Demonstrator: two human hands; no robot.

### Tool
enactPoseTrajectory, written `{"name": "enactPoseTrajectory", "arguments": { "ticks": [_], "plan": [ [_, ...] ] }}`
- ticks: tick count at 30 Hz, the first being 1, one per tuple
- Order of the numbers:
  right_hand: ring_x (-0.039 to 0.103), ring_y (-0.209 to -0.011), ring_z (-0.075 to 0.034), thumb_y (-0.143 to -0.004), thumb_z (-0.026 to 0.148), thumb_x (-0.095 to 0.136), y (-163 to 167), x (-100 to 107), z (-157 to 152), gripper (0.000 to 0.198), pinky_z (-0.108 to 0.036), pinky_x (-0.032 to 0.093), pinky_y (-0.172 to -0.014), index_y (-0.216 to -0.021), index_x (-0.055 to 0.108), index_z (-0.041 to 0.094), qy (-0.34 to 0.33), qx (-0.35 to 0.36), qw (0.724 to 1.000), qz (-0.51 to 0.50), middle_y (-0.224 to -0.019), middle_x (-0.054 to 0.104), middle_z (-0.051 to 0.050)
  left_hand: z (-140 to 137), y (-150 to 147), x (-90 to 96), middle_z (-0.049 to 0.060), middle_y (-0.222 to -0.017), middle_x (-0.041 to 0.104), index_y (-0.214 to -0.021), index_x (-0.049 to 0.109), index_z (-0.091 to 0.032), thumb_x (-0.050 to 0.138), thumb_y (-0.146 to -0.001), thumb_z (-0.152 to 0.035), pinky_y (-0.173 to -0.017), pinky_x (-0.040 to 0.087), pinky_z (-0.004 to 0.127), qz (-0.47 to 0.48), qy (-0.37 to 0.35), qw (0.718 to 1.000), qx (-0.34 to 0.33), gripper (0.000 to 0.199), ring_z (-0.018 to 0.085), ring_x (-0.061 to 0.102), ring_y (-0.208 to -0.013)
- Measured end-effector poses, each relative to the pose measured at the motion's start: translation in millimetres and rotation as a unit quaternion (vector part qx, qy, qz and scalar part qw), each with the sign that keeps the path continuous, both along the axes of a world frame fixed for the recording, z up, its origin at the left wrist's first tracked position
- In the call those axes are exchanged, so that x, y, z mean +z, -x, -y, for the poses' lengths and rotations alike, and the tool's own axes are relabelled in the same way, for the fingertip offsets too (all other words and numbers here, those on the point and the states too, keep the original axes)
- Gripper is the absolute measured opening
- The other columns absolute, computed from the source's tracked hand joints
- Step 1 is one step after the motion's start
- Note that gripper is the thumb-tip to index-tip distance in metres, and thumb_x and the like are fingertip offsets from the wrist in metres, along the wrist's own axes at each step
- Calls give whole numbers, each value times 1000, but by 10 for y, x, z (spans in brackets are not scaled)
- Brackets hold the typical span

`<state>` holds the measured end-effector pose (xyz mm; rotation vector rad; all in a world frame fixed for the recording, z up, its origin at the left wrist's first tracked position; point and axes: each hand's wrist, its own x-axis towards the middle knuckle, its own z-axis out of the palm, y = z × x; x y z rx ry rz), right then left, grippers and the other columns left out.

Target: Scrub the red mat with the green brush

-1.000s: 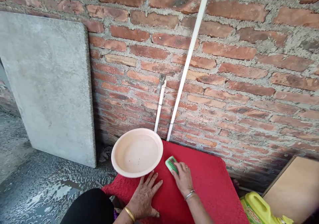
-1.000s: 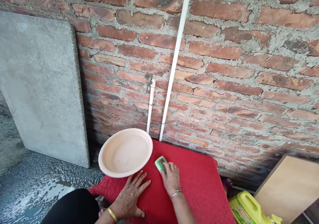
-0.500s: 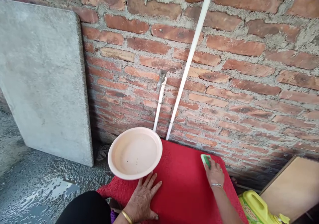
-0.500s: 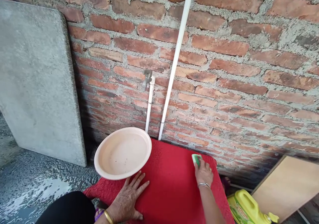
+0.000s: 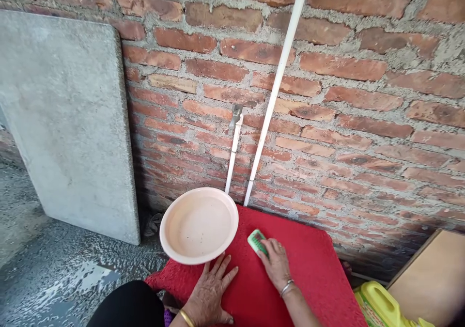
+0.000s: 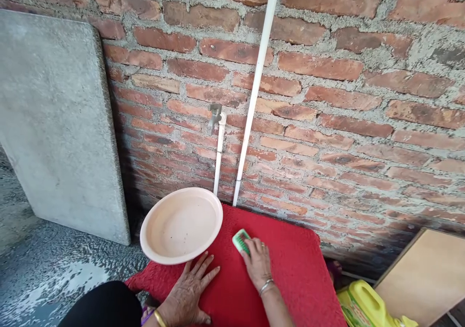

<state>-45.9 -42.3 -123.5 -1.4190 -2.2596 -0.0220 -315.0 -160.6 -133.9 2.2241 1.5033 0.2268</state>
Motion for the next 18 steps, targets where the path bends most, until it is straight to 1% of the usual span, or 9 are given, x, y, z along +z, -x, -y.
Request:
{"name": "enactPoseTrajectory", "arguments": {
  "ticks": [2,4,7,9,11,13,16,18],
  "plan": [
    [59,-102,-23,-95,36,53,385,80,29,28,-37,46,-91,-120,63,31,16,46,998,31,-116,64,-5,7,9,-5,13,-167,10,-158,23,-38,61,-59,-92,-121,8,67,2,-3,1000,-3,118,42,8,-153],
    [58,-102,-22,-95,33,54,656,172,-24,28,-36,45,-91,-122,62,31,36,59,996,59,-116,63,-4,13,19,-25,13,-167,11,-158,22,-38,59,-60,-92,-121,10,67,1,-12,1000,-5,118,42,10,-152],
    [58,-102,-22,-97,35,52,850,263,-258,27,-34,44,-90,-122,62,31,52,44,995,79,-113,63,-4,15,32,-82,13,-167,13,-158,22,-39,59,-61,-91,-121,12,67,-4,-25,1000,-5,117,43,13,-152],
    [58,-103,-22,-97,38,52,838,287,-472,29,-34,43,-90,-124,62,32,59,15,995,84,-114,63,-5,11,41,-120,13,-166,13,-158,22,-39,60,-61,-91,-120,14,67,-4,-23,1000,-6,117,44,13,-151],
    [58,-106,-23,-97,39,52,703,299,-685,31,-35,42,-92,-126,61,32,68,-34,993,91,-117,63,-5,9,46,-140,13,-166,13,-158,22,-39,58,-60,-92,-120,14,68,-4,-14,1000,-6,117,44,13,-151],
    [59,-107,-24,-97,40,52,440,317,-859,33,-35,43,-91,-127,60,31,79,-97,988,96,-119,63,-6,9,47,-139,13,-166,13,-157,22,-39,56,-60,-94,-120,13,68,-1,-5,1000,-3,117,44,12,-151],
    [60,-106,-25,-97,40,50,-146,367,-991,35,-37,44,-89,-128,60,28,92,-203,970,101,-120,63,-10,12,43,-110,13,-166,12,-157,22,-40,54,-60,-95,-121,11,68,7,4,1000,1,116,43,11,-152],
    [61,-107,-28,-97,40,48,-600,408,-979,38,-40,45,-88,-130,59,24,97,-275,951,100,-120,63,-13,13,38,-85,13,-166,11,-157,22,-40,56,-58,-95,-121,10,67,7,7,1000,2,117,43,10,-152]
  ]
}}
